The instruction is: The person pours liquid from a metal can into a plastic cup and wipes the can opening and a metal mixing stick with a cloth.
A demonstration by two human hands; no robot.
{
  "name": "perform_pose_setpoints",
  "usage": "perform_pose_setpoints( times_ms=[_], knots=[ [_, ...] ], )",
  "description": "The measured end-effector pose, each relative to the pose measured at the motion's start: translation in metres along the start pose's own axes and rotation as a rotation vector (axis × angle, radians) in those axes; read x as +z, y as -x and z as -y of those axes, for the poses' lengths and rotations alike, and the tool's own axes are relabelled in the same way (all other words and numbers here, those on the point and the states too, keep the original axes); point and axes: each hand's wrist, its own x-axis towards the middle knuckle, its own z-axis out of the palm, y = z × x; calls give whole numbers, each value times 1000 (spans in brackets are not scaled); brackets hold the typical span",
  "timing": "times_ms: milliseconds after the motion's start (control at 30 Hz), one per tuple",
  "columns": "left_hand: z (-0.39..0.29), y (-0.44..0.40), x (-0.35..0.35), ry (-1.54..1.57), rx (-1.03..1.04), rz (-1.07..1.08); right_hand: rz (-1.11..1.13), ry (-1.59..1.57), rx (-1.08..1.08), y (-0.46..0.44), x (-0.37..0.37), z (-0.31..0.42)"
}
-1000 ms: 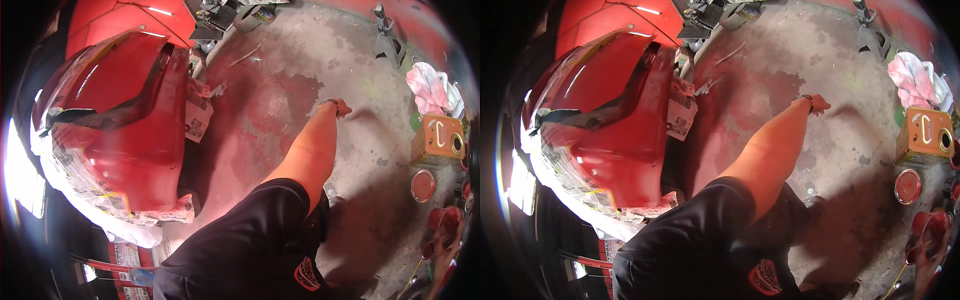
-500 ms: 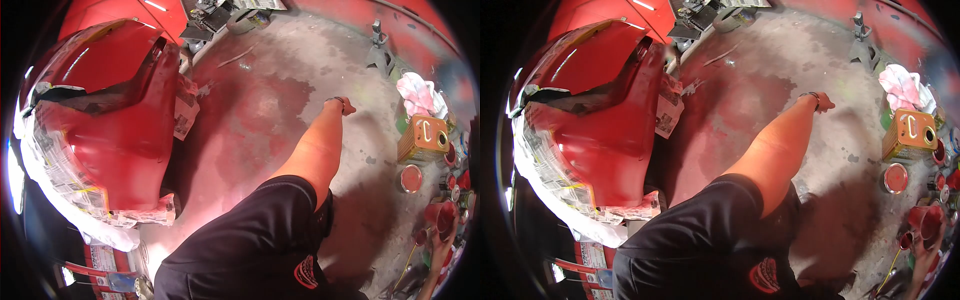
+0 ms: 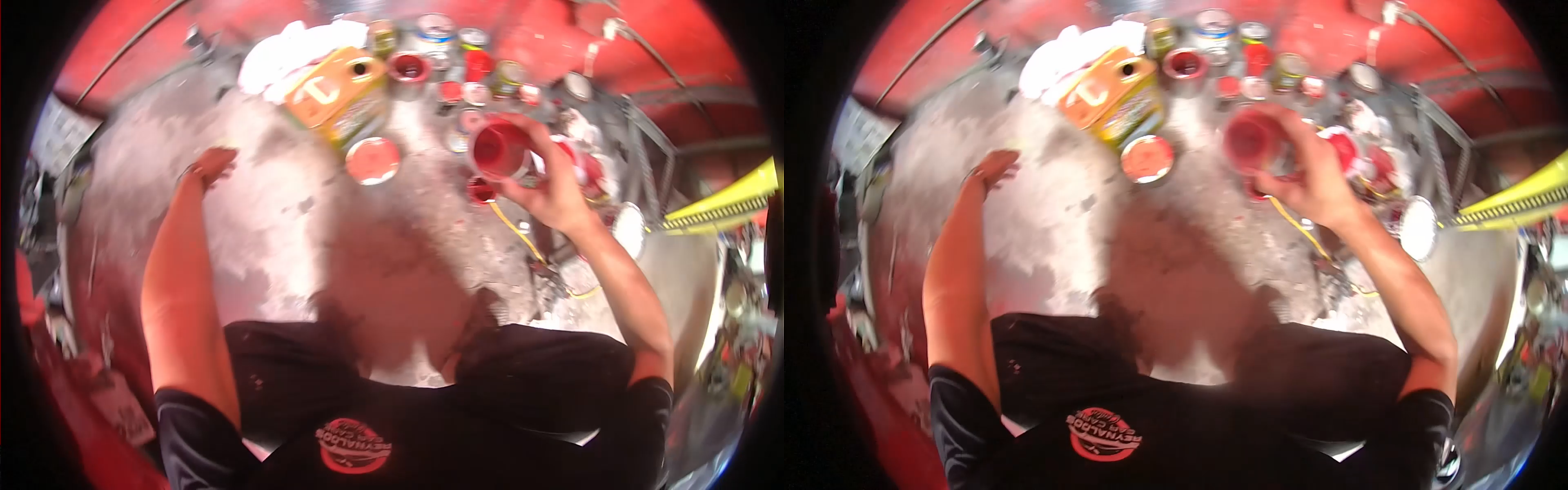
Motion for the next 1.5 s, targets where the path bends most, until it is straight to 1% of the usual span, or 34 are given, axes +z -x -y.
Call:
perform_pose_setpoints(
  times_ms=[33, 167, 200, 300, 400, 500, 600, 667, 733, 833, 967, 1100, 1167, 1267, 1500],
  knots=[
    [-14, -1, 7, -8, -4, 22, -63, 66, -71, -3, -4, 0],
    [-37, 1, 15, -61, 3, 59, -131, 155, -111, -13, -25, 8],
    [-39, 1, 16, -68, 16, 33, -155, 162, -120, -15, -29, 9],
    [-41, -1, 21, -70, 18, -21, -213, 210, -143, -18, -32, 2],
    [-34, -6, 18, -77, 24, -7, -211, 240, -144, -19, -36, -2],
    [-15, -33, 10, -33, 9, 51, -212, 257, -102, -11, -33, -4],
    [-2, -52, 12, -32, -25, 77, -160, 153, -13, 3, -24, -14],
    [-5, -49, 13, -40, -53, 80, -92, 137, 149, 16, -14, -24],
    [-18, -36, 18, -78, -68, 85, -15, 195, 273, 32, -2, -37],
    [-25, -36, 20, -75, -83, 104, 135, 244, 524, 59, 15, -70],
    [-33, -34, 26, -103, -56, 119, 195, 346, 606, 75, 32, -92],
    [-32, -36, 29, -101, -53, 126, 238, 450, 611, 75, 42, -105],
    [-28, -38, 29, -99, -54, 128, 275, 509, 606, 70, 46, -106],
    [-24, -41, 31, -98, -59, 128, 351, 577, 682, 58, 51, -106],
    [-17, -47, 31, -101, -76, 157, 478, 676, 757, 31, 56, -97]
  ],
)
